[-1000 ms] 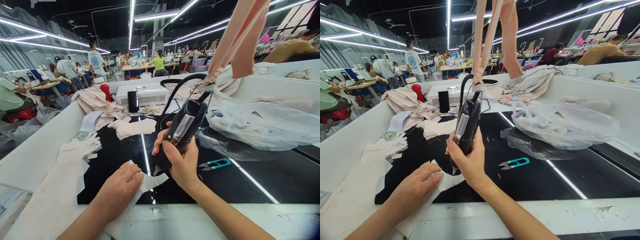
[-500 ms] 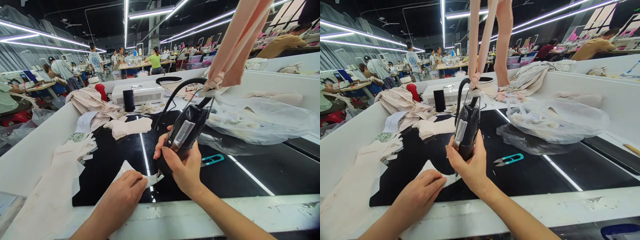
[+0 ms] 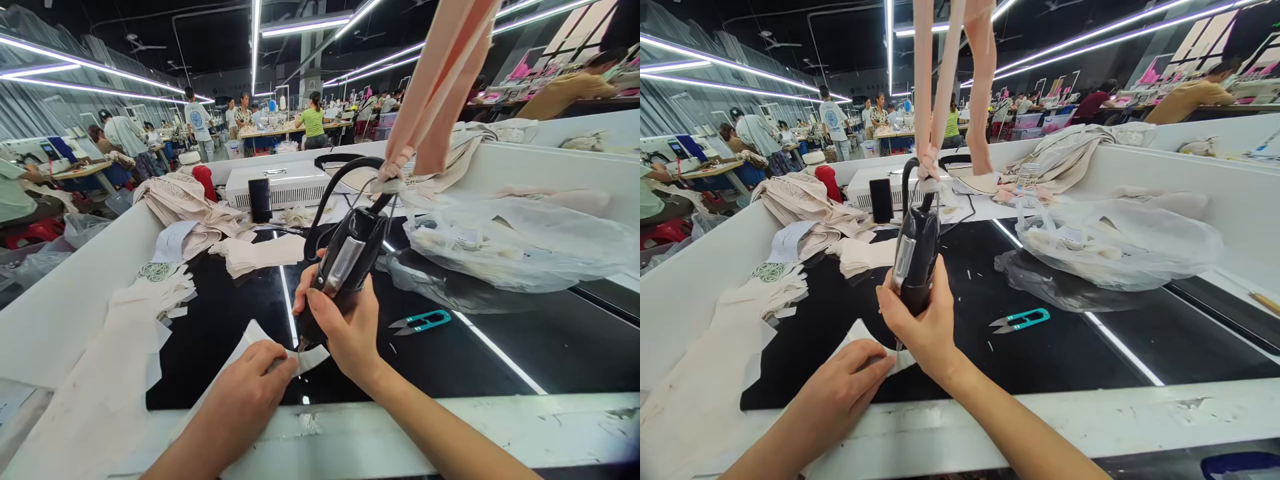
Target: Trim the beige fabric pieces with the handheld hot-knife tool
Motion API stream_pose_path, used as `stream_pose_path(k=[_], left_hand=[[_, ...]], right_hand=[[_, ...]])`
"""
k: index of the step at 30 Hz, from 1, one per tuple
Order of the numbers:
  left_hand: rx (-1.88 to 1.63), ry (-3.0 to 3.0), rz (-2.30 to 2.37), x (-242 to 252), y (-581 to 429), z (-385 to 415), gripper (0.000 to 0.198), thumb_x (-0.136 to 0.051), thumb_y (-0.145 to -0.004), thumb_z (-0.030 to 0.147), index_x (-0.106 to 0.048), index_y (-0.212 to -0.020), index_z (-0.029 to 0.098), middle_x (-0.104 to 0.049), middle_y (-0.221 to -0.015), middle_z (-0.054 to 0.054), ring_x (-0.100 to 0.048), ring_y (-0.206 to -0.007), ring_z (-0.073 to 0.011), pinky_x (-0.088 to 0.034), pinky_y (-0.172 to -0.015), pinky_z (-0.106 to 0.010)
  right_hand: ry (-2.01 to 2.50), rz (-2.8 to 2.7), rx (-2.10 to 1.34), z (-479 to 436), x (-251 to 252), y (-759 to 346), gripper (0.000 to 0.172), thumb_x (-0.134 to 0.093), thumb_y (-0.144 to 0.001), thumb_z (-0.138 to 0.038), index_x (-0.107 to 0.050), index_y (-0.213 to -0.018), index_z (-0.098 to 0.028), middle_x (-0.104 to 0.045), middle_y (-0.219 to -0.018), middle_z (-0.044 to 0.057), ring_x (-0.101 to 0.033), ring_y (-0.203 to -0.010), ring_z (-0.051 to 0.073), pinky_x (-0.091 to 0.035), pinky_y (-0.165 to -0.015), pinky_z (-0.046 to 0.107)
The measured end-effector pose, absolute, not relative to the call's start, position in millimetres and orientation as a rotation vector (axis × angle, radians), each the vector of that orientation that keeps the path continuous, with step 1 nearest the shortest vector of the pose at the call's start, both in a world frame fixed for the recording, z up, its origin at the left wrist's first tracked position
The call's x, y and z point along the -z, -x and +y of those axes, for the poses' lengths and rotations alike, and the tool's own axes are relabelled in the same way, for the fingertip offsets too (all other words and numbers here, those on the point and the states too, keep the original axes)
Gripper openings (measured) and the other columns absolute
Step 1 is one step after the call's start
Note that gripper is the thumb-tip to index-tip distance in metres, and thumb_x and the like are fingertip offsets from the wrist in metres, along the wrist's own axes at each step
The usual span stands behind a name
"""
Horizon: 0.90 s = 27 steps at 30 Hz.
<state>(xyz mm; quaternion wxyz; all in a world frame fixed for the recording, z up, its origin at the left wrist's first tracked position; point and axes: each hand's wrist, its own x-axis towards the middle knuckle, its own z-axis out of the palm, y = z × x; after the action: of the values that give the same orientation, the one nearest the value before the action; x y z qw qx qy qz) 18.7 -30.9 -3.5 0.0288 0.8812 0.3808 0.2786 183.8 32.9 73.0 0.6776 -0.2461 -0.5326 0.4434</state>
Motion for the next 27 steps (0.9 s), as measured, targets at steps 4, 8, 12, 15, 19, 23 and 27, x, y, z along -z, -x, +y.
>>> stream_pose_path(k=[4, 8, 12, 15, 19, 23, 27], left_hand=[[-0.836, -2.704, 1.18, 3, -19, -31, 0.027, -0.045, -0.108, 0.01, -0.062, -0.126, 0.018, -0.067, -0.11, -0.01, -0.069, -0.097, -0.0218, -0.065, -0.082, -0.034], [-0.816, -2.687, 1.184, 3, -19, -31, 0.026, -0.045, -0.107, 0.009, -0.064, -0.123, 0.017, -0.067, -0.109, -0.01, -0.069, -0.097, -0.0222, -0.065, -0.082, -0.036], [-0.849, -2.71, 1.182, 2, -19, -31, 0.027, -0.047, -0.106, 0.009, -0.066, -0.124, 0.016, -0.067, -0.108, -0.011, -0.069, -0.095, -0.0221, -0.065, -0.082, -0.036], [-0.913, -2.743, 1.195, 1, -18, -31, 0.028, -0.047, -0.107, 0.012, -0.068, -0.125, 0.017, -0.066, -0.107, -0.012, -0.069, -0.097, -0.0228, -0.065, -0.083, -0.036], [-0.956, -2.727, 1.21, 1, -18, -30, 0.029, -0.048, -0.107, 0.013, -0.07, -0.125, 0.017, -0.065, -0.107, -0.013, -0.069, -0.097, -0.0229, -0.064, -0.082, -0.035], [-0.953, -2.709, 1.21, 2, -18, -30, 0.029, -0.048, -0.107, 0.013, -0.069, -0.126, 0.019, -0.064, -0.106, -0.013, -0.068, -0.095, -0.0231, -0.064, -0.08, -0.036], [-0.924, -2.71, 1.231, 2, -18, -30, 0.03, -0.048, -0.106, 0.013, -0.069, -0.127, 0.02, -0.063, -0.105, -0.012, -0.067, -0.089, -0.0222, -0.064, -0.074, -0.034]], right_hand=[[0.584, -1.175, -0.994, 33, -73, -183, 0.029, -0.074, -0.083, -0.027, -0.049, -0.099, -0.027, -0.065, -0.074, -0.007, -0.061, -0.052, 0.011, -0.054, -0.05, 0.026], [0.564, -1.163, -0.995, 34, -73, -179, 0.029, -0.074, -0.083, -0.028, -0.05, -0.099, -0.027, -0.064, -0.073, -0.008, -0.059, -0.051, 0.011, -0.051, -0.048, 0.025], [0.581, -1.182, -1.006, 34, -73, -173, 0.027, -0.074, -0.082, -0.03, -0.05, -0.093, -0.026, -0.063, -0.071, -0.007, -0.059, -0.051, 0.011, -0.052, -0.049, 0.026], [0.621, -1.178, -1.01, 35, -74, -172, 0.025, -0.073, -0.082, -0.03, -0.05, -0.091, -0.026, -0.063, -0.07, -0.007, -0.06, -0.052, 0.011, -0.054, -0.051, 0.027], [0.589, -1.153, -1.008, 37, -75, -170, 0.026, -0.074, -0.081, -0.03, -0.05, -0.091, -0.026, -0.063, -0.071, -0.008, -0.06, -0.052, 0.011, -0.055, -0.052, 0.027], [0.57, -1.163, -1.015, 38, -75, -165, 0.028, -0.074, -0.08, -0.03, -0.049, -0.092, -0.026, -0.062, -0.071, -0.008, -0.059, -0.051, 0.011, -0.053, -0.051, 0.026], [0.605, -1.173, -1.03, 38, -73, -162, 0.024, -0.073, -0.082, -0.029, -0.052, -0.094, -0.025, -0.062, -0.071, -0.007, -0.059, -0.051, 0.011, -0.053, -0.051, 0.025]])
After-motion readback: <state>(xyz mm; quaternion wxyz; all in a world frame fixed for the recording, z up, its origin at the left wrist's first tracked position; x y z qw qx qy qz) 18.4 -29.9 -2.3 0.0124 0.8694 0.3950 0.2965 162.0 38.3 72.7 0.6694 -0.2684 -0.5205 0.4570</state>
